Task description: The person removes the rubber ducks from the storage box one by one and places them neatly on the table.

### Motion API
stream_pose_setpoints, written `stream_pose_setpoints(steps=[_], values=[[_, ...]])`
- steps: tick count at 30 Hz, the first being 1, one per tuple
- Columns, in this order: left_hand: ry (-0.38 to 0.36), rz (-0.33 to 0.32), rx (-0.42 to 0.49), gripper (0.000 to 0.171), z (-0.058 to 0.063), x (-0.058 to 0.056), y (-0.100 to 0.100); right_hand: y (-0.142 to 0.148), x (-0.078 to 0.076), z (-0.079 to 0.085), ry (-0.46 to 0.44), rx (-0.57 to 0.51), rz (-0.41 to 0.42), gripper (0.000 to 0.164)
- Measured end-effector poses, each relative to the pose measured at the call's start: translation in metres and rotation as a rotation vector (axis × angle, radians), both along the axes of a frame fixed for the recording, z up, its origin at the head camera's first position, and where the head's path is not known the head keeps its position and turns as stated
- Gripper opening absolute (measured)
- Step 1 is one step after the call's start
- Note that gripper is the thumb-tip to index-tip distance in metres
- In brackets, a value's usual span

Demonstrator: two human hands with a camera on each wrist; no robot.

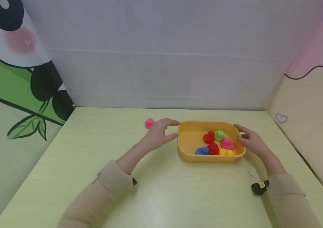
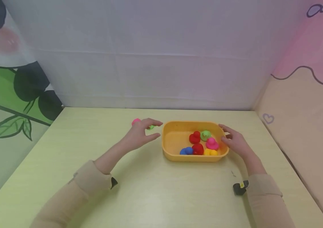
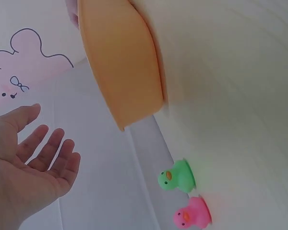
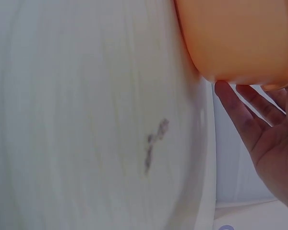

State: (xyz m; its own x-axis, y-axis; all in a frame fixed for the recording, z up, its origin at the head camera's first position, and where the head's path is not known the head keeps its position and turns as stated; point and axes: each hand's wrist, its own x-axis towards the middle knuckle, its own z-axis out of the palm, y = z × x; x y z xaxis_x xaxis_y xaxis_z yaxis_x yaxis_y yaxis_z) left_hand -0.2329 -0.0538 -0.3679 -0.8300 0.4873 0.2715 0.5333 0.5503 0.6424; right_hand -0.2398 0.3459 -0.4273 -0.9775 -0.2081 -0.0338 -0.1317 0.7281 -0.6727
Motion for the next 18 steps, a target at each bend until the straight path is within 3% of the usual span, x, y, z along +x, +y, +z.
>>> stream_pose_setpoints(steps=[9,18], values=[[-0.015,-0.056,-0.009,0.04,-0.01,0.005,0.026,0.002,-0.003,-0.003,0.006,0.011,0.006,0.056],[-0.06,-0.124,-0.006,0.04,-0.025,0.002,0.051,0.001,-0.002,-0.001,-0.019,0.011,-0.007,0.056]])
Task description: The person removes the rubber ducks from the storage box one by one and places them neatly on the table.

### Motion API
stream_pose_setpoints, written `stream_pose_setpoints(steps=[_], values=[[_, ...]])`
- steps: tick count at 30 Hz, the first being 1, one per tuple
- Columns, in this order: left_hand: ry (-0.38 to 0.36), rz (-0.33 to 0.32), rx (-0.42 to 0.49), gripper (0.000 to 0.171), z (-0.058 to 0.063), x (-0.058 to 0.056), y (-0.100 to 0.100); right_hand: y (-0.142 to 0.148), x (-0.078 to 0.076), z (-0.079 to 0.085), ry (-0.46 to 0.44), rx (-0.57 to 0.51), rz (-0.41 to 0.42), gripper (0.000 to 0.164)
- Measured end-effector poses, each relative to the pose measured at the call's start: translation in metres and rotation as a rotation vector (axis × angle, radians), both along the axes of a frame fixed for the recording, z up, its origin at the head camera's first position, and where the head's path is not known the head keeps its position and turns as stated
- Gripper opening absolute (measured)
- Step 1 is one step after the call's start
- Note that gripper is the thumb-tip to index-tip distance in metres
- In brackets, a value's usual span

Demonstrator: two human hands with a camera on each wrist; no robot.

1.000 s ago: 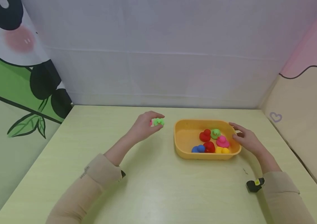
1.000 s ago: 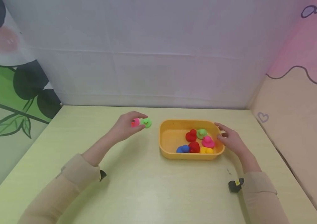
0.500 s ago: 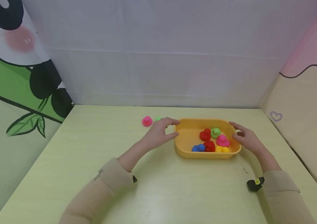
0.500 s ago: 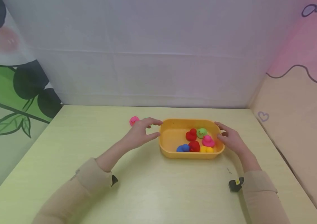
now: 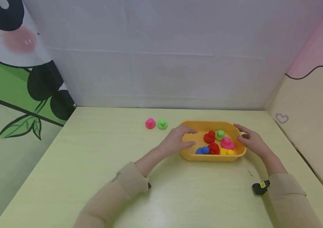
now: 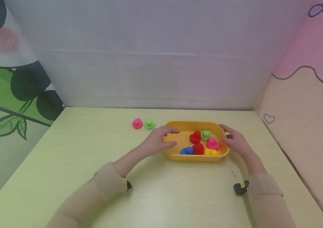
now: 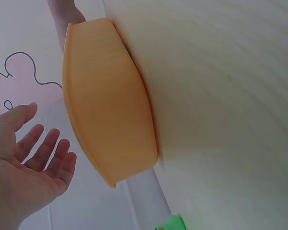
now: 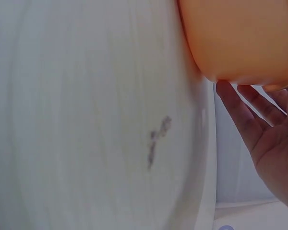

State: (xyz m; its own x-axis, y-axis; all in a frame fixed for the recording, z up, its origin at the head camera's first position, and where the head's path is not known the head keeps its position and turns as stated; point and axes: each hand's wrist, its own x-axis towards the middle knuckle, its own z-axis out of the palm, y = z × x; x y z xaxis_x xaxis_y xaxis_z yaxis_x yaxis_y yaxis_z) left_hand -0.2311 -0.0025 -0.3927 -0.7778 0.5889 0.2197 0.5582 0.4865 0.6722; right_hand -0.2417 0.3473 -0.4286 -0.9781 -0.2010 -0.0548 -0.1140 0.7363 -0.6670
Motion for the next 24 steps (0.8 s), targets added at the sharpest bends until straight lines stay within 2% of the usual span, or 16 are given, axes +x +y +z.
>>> stream_pose_setpoints(steps=[3,11,19,24], values=[[0.0,-0.02,-0.004,0.04,-0.005,-0.001,0.009,0.001,0.0,0.0,0.003,0.008,-0.002,0.056],[-0.075,-0.047,-0.035,0.041,-0.012,-0.006,0.026,0.001,0.0,-0.001,0.029,0.001,0.009,0.055],[-0.088,-0.104,-0.081,0.039,-0.018,-0.02,0.037,0.003,0.001,0.0,0.04,-0.009,0.013,0.055],[-0.118,-0.109,-0.108,0.039,-0.019,-0.026,0.043,0.004,0.001,-0.001,0.024,-0.012,0.012,0.055]])
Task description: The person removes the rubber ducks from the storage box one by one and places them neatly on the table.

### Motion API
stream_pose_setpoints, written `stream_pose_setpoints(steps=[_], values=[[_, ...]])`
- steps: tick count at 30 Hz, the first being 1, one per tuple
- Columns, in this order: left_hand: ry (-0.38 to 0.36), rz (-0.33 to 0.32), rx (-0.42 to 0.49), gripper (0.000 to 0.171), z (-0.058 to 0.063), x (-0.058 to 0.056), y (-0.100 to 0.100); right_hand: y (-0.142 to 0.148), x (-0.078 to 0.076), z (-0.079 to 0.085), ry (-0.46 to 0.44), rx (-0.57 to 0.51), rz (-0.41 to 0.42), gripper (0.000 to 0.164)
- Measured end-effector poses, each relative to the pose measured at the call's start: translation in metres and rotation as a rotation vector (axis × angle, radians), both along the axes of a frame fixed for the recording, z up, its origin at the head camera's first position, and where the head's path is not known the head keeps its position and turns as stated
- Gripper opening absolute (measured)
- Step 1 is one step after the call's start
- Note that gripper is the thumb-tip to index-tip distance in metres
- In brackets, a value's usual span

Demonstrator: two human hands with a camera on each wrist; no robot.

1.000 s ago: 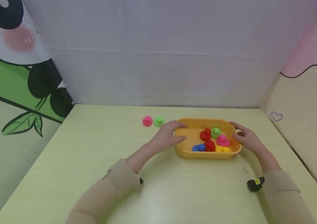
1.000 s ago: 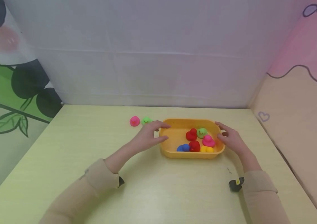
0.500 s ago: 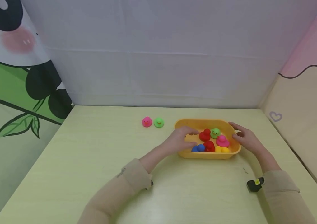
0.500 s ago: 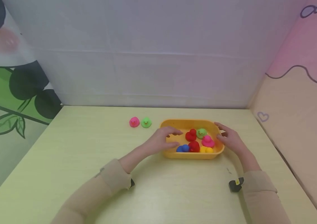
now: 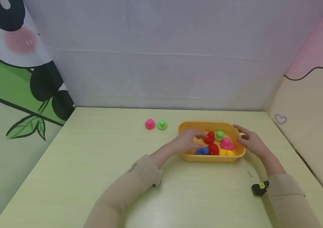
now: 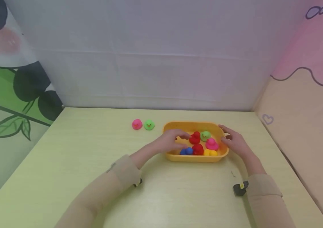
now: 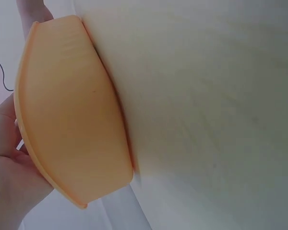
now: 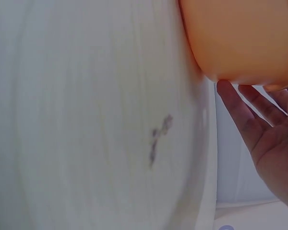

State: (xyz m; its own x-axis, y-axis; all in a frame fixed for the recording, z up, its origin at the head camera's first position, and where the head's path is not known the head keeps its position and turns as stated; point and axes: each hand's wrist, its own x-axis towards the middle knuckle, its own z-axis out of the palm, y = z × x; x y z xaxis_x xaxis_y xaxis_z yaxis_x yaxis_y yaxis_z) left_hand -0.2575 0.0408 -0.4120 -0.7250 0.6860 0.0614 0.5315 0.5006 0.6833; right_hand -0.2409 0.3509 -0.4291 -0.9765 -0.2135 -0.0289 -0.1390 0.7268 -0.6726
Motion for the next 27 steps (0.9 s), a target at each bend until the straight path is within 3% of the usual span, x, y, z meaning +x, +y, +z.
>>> stream_pose_setpoints(steps=[8,12,21,27], values=[[-0.028,-0.008,-0.079,0.043,-0.004,-0.015,0.006,0.0,-0.001,0.0,-0.007,0.011,-0.006,0.056],[-0.027,-0.05,-0.102,0.038,-0.005,-0.019,0.007,0.0,-0.001,0.001,-0.008,0.01,-0.005,0.056],[0.026,-0.17,-0.176,0.032,-0.006,-0.022,0.009,0.0,-0.002,-0.001,0.005,0.002,0.002,0.055],[0.05,-0.193,-0.233,0.031,-0.008,-0.022,0.013,0.001,-0.002,-0.002,0.013,0.006,0.0,0.055]])
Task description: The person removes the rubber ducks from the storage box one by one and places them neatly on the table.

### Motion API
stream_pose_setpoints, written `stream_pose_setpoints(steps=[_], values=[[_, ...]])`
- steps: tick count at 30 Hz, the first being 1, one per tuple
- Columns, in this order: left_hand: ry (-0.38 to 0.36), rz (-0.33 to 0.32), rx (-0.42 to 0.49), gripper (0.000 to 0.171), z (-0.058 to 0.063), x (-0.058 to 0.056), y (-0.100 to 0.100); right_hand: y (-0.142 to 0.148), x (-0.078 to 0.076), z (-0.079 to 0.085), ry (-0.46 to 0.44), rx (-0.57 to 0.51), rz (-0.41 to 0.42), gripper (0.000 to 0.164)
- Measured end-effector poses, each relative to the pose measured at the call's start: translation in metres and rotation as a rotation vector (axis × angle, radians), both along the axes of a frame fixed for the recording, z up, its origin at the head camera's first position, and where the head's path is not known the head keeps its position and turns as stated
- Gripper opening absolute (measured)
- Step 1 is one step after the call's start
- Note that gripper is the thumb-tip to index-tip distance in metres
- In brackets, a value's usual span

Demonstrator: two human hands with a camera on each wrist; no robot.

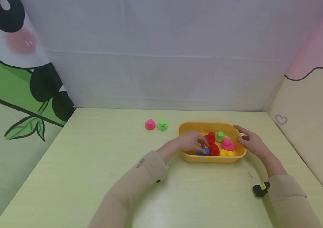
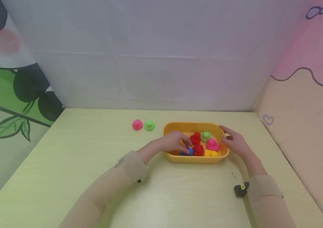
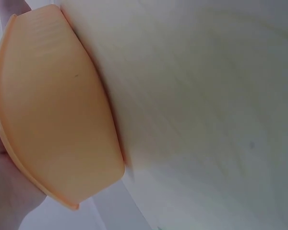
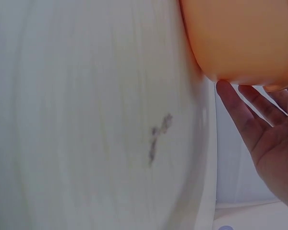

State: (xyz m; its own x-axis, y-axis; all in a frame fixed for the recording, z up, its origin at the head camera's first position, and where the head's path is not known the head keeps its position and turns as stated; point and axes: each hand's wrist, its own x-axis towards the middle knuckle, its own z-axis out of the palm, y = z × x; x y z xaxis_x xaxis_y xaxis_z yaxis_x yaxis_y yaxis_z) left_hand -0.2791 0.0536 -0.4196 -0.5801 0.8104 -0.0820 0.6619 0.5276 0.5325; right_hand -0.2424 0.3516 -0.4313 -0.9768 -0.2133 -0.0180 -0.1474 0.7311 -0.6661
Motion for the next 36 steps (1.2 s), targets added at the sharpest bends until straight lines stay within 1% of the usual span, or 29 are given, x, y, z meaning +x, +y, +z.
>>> stream_pose_setpoints(steps=[7,12,15,25,30,32,36], values=[[0.034,-0.013,-0.024,0.029,-0.004,0.001,0.0,-0.002,0.0,-0.001,0.001,0.012,-0.006,0.055],[0.039,0.005,-0.032,0.028,-0.005,0.001,0.002,-0.001,-0.001,-0.002,0.007,0.015,-0.006,0.055],[0.029,0.016,-0.032,0.027,-0.005,0.001,0.003,0.0,-0.002,-0.002,0.01,0.015,-0.006,0.055],[-0.029,0.035,-0.001,0.028,-0.001,0.0,0.001,0.001,-0.004,-0.002,0.001,-0.005,0.004,0.055],[-0.021,0.064,0.024,0.029,0.001,-0.001,0.0,0.001,-0.005,-0.002,-0.001,-0.006,0.006,0.055],[-0.019,0.075,0.027,0.029,0.003,-0.001,0.0,0.001,-0.005,-0.001,0.0,-0.003,0.005,0.055],[-0.018,0.093,0.024,0.03,0.012,0.002,-0.001,0.002,-0.004,0.0,-0.005,-0.004,0.007,0.055]])
